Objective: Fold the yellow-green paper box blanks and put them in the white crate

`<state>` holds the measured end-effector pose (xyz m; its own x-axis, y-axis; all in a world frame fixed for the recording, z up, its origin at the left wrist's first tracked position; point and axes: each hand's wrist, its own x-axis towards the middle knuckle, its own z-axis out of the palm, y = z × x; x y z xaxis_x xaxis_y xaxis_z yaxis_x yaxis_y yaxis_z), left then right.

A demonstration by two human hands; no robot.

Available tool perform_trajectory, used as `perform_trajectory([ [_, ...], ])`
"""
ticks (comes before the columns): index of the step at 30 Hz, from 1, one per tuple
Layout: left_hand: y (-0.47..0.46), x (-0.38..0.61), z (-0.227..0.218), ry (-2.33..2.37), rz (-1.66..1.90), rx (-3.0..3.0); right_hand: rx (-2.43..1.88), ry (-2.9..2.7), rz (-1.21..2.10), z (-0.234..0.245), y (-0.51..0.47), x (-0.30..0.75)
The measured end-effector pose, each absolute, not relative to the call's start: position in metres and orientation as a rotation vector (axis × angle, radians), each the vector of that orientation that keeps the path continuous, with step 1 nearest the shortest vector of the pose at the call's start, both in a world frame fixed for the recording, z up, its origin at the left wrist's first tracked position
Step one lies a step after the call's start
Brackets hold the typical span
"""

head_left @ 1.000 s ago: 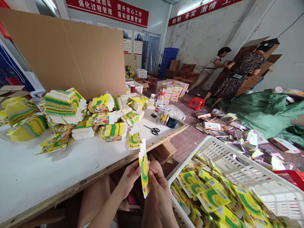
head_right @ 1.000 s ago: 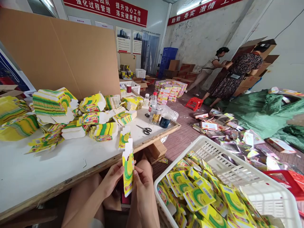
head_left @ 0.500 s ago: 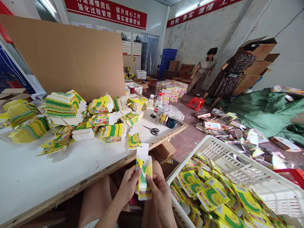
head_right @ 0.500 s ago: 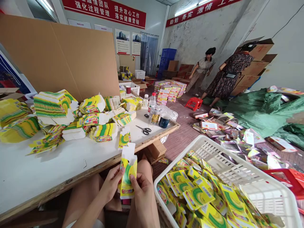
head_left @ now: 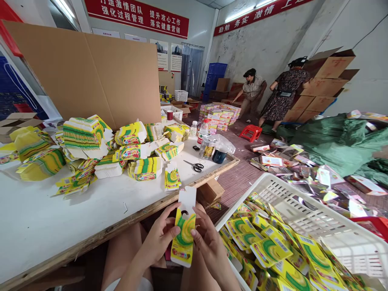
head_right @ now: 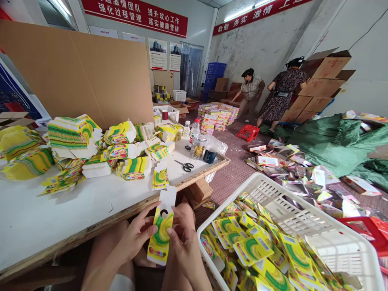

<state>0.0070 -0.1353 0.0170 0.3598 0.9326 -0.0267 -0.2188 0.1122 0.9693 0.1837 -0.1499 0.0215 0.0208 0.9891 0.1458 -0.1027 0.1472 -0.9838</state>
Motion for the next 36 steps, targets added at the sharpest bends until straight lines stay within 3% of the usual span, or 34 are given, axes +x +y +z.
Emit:
perform_trajectory([
  [3,-0.140,0.006,0.019,0.720,0.907,1.051,-1.030,-1.324,1.236,0.026,-0.149,0.193],
  [8,-0.149,0.011,0.015,0.700,0.897,0.984,-1.073,-1.370,1.001,0.027,-0.147,0.194],
  [17,-0.150,0.008,0.015,0.758,0.882,1.135,-1.062,-1.410,0.888,0.023,-0.158,0.196],
  [23,-0.153,0.011,0.017,0.882,0.914,1.321,-1.262,-1.443,1.026,0.008,-0.157,0.195],
  [31,-0.153,0.009,0.016,0.888,0.854,1.251,-1.495,-1.533,0.743,0.011,-0.154,0.187],
  [36,-0.153,0.011,0.014,0.875,0.864,1.185,-1.463,-1.621,0.864,0.012,-0.156,0.187],
])
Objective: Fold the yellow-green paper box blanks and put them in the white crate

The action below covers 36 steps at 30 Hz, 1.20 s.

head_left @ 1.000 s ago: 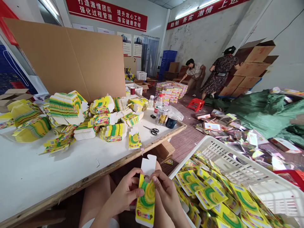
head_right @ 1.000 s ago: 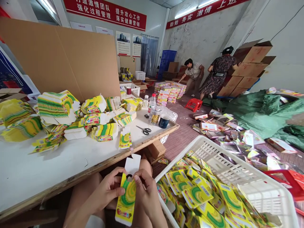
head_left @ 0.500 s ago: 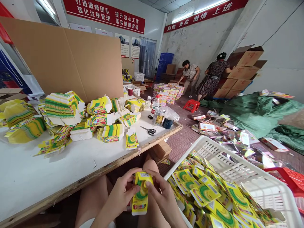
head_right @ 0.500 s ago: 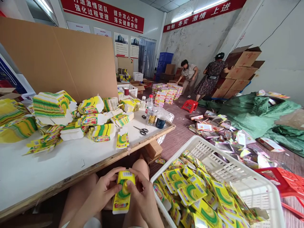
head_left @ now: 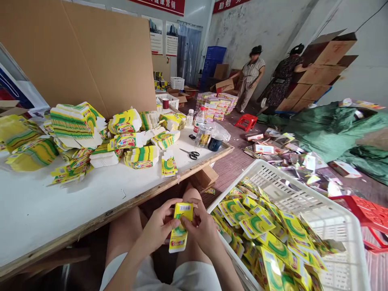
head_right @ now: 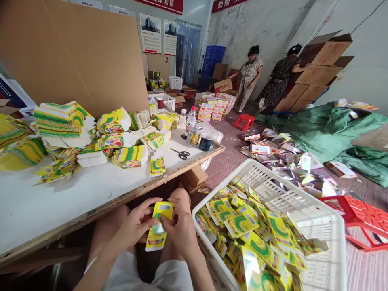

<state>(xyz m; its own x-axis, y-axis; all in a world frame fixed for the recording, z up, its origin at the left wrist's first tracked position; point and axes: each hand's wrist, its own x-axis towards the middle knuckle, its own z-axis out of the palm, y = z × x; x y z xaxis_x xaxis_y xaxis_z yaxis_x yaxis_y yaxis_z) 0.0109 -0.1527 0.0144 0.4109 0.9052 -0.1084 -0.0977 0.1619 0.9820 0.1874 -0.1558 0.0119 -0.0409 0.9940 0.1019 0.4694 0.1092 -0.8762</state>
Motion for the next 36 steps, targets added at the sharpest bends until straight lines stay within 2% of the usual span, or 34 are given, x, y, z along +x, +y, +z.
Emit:
perform_trajectory([
  [5,-0.153,0.016,0.017,0.972,0.891,1.266,-1.526,-1.557,0.835,0.007,-0.154,0.186],
  [10,-0.150,0.012,0.018,0.957,0.879,1.157,-1.318,-1.564,0.901,0.014,-0.156,0.195],
  [16,-0.150,0.033,0.019,1.001,0.890,1.365,-1.223,-1.212,0.981,0.005,-0.156,0.198],
  [19,-0.132,0.040,0.016,0.992,0.895,1.616,-1.202,-0.998,0.850,-0.004,-0.160,0.212],
  [22,-0.092,0.030,0.008,1.213,0.964,1.873,-1.080,-0.508,0.574,-0.013,-0.165,0.236],
  [24,-0.062,0.017,-0.001,1.366,1.004,1.883,-1.087,-0.393,0.550,-0.020,-0.164,0.247],
  [27,-0.033,0.001,-0.016,1.492,0.973,1.876,-1.326,-0.656,0.647,-0.028,-0.147,0.242],
  [36,-0.033,-0.010,-0.030,1.557,0.760,1.893,-1.427,-1.195,0.733,-0.017,0.002,0.144],
])
